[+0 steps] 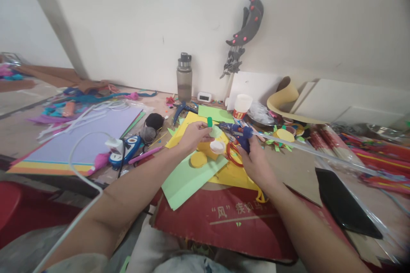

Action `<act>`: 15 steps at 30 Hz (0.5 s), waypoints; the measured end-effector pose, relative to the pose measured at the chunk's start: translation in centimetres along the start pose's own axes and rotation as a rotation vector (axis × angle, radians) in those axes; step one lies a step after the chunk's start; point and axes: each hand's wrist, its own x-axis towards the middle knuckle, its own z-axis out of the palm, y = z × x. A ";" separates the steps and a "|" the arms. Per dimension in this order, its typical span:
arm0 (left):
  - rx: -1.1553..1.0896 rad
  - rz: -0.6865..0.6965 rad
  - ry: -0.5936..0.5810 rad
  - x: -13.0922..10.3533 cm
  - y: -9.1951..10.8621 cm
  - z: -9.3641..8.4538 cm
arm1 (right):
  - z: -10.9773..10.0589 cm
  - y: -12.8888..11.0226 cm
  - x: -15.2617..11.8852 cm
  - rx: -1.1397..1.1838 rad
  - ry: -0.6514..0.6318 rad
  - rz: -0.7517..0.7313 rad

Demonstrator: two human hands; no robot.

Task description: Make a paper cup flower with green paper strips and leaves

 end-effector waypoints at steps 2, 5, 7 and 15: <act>0.009 0.007 0.001 0.0 0.1 0.0 | 0.0 0.1 0.0 0.008 0.009 0.004; 0.014 0.014 0.004 0.0 0.2 -0.1 | 0.0 0.4 0.0 0.010 0.022 0.019; 0.010 0.006 0.011 -0.1 0.3 0.0 | 0.0 0.4 0.0 0.004 0.022 0.027; 0.013 -0.033 0.015 -0.5 0.7 0.4 | 0.1 0.2 -0.1 -0.012 -0.004 -0.010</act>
